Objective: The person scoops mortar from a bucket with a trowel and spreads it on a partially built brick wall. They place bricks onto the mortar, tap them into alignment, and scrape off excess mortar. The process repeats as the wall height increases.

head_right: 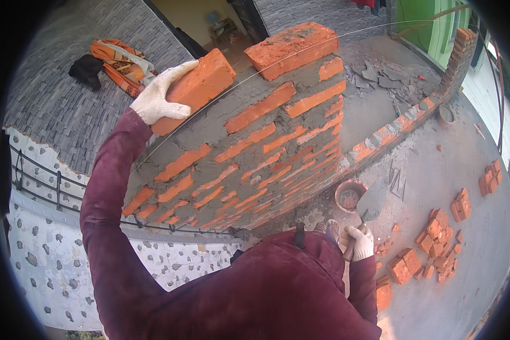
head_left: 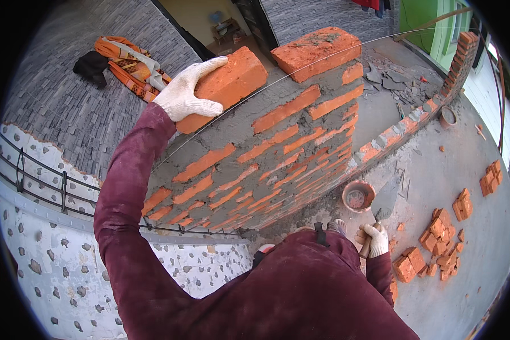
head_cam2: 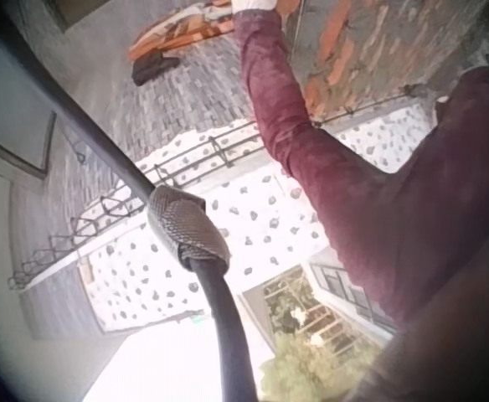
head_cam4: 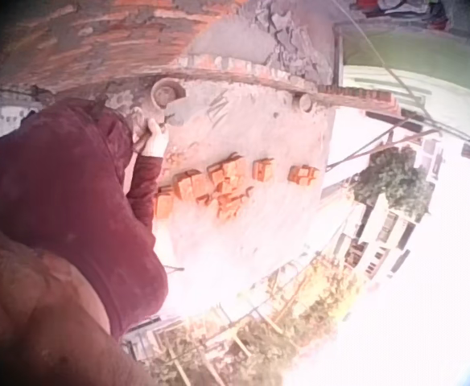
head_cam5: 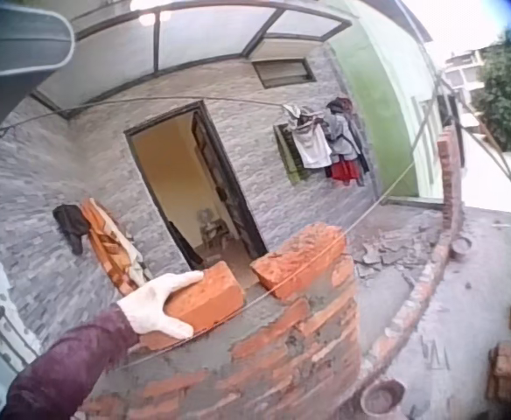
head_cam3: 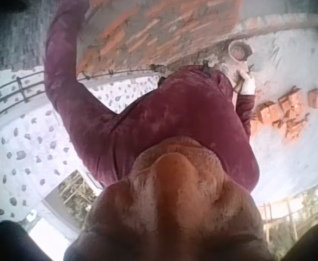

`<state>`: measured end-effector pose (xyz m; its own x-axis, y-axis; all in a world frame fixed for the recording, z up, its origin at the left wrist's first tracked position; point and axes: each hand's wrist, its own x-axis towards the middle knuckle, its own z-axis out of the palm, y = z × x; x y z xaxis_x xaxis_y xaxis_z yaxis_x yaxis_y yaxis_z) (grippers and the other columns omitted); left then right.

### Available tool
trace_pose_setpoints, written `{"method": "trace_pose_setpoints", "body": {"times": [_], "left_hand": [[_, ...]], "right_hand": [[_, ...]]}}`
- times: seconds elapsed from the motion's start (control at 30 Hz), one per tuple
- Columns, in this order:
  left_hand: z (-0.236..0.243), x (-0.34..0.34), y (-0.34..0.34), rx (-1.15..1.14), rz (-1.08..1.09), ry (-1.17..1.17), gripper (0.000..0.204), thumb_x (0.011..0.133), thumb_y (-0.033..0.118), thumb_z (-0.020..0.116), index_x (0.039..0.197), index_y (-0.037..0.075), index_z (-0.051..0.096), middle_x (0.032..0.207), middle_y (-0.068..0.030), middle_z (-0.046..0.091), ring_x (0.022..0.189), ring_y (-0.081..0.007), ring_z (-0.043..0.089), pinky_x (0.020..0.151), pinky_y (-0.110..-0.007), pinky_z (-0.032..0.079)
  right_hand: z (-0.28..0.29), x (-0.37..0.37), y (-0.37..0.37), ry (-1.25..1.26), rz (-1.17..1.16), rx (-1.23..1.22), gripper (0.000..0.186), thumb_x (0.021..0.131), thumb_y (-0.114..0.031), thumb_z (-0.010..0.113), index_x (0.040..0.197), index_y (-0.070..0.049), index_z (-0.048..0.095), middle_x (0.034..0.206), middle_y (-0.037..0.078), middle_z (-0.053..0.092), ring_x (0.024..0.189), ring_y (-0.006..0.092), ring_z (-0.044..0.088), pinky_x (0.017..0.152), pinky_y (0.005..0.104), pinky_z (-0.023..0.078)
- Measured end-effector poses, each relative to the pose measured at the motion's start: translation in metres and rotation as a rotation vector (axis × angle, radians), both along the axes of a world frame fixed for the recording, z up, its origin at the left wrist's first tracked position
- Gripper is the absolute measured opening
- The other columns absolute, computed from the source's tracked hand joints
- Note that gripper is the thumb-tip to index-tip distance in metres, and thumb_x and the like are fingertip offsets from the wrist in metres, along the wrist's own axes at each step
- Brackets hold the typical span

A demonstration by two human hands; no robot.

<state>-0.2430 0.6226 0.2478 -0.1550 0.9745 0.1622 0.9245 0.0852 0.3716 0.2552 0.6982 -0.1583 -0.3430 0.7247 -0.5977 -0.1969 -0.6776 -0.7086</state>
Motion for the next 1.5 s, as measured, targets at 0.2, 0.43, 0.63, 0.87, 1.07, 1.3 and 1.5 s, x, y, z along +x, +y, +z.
{"method": "trace_pose_setpoints", "body": {"times": [0.2, 0.43, 0.63, 0.87, 1.07, 1.3, 1.5], "left_hand": [[-0.008, 0.008, -0.001, -0.041, -0.009, 0.021, 0.108, 0.063, 0.045, 0.092, 0.156, 0.014, 0.047, 0.142, -0.018, 0.054, 0.136, -0.0351, 0.05, 0.118, -0.045, 0.038], [-0.022, 0.003, 0.0, -0.057, -0.026, 0.101, 0.113, 0.063, 0.054, 0.089, 0.158, 0.015, 0.043, 0.14, -0.0199, 0.055, 0.135, -0.0381, 0.051, 0.118, -0.046, 0.039], [-0.024, 0.004, 0.0, -0.069, 0.014, 0.1, 0.117, 0.061, 0.059, 0.089, 0.159, 0.015, 0.043, 0.135, -0.02, 0.056, 0.132, -0.0378, 0.053, 0.116, -0.046, 0.041], [-0.023, 0.008, 0.0, -0.129, 0.004, 0.114, 0.122, 0.06, 0.067, 0.088, 0.16, 0.016, 0.041, 0.139, -0.0206, 0.054, 0.133, -0.0398, 0.051, 0.116, -0.047, 0.041], [-0.033, -0.011, -0.015, -0.043, -0.017, 0.211, 0.121, 0.064, 0.078, 0.08, 0.161, 0.019, 0.039, 0.15, -0.0221, 0.047, 0.141, -0.0423, 0.044, 0.119, -0.05, 0.038], [-0.007, 0.026, -0.072, -0.095, 0.026, 0.389, 0.092, 0.071, 0.047, 0.083, 0.152, 0.014, 0.053, 0.152, -0.0179, 0.05, 0.139, -0.0373, 0.051, 0.117, -0.045, 0.042], [-0.041, 0.03, -0.075, 0.043, 0.121, 0.515, 0.078, 0.075, 0.021, 0.068, 0.151, 0.011, 0.053, 0.151, -0.0199, 0.052, 0.139, -0.0366, 0.052, 0.118, -0.042, 0.043]], "right_hand": [[-0.018, 0.006, 0.007, 0.013, 0.023, 0.009, 0.03, 0.092, -0.012, 0.068, 0.114, 0.004, 0.055, 0.098, 0.016, 0.068, 0.073, 0.026, 0.068, 0.067, 0.0404, 0.064], [0.016, -0.011, 0.031, -0.02, 0.202, 0.094, 0.028, 0.09, -0.012, 0.072, 0.109, 0.003, 0.058, 0.098, 0.016, 0.069, 0.074, 0.0248, 0.071, 0.065, 0.0371, 0.063], [0.024, -0.01, 0.037, -0.047, 0.284, 0.078, 0.025, 0.089, -0.011, 0.073, 0.106, 0.003, 0.061, 0.093, 0.015, 0.069, 0.071, 0.0235, 0.07, 0.06, 0.0357, 0.062], [0.081, -0.015, 0.032, -0.172, 0.366, 0.276, 0.028, 0.091, -0.013, 0.071, 0.11, 0.003, 0.058, 0.087, 0.01, 0.064, 0.053, 0.0157, 0.06, 0.046, 0.03, 0.052], [0.23, -0.05, 0.052, 0.047, 0.355, 0.924, 0.045, 0.097, -0.018, 0.064, 0.135, 0.001, 0.052, 0.082, 0.004, 0.055, 0.054, 0.0084, 0.053, 0.049, 0.0232, 0.044], [0.367, -0.147, 0.107, -0.405, 0.583, 2.07, 0.047, 0.101, -0.019, 0.061, 0.143, 0.0, 0.05, 0.094, 0.013, 0.066, 0.066, 0.0149, 0.064, 0.063, 0.0256, 0.052], [0.443, -0.227, 0.076, -0.273, 0.462, 2.281, 0.031, 0.093, -0.011, 0.062, 0.119, 0.004, 0.054, 0.085, 0.022, 0.066, 0.076, 0.0398, 0.069, 0.067, 0.0417, 0.055]]}}
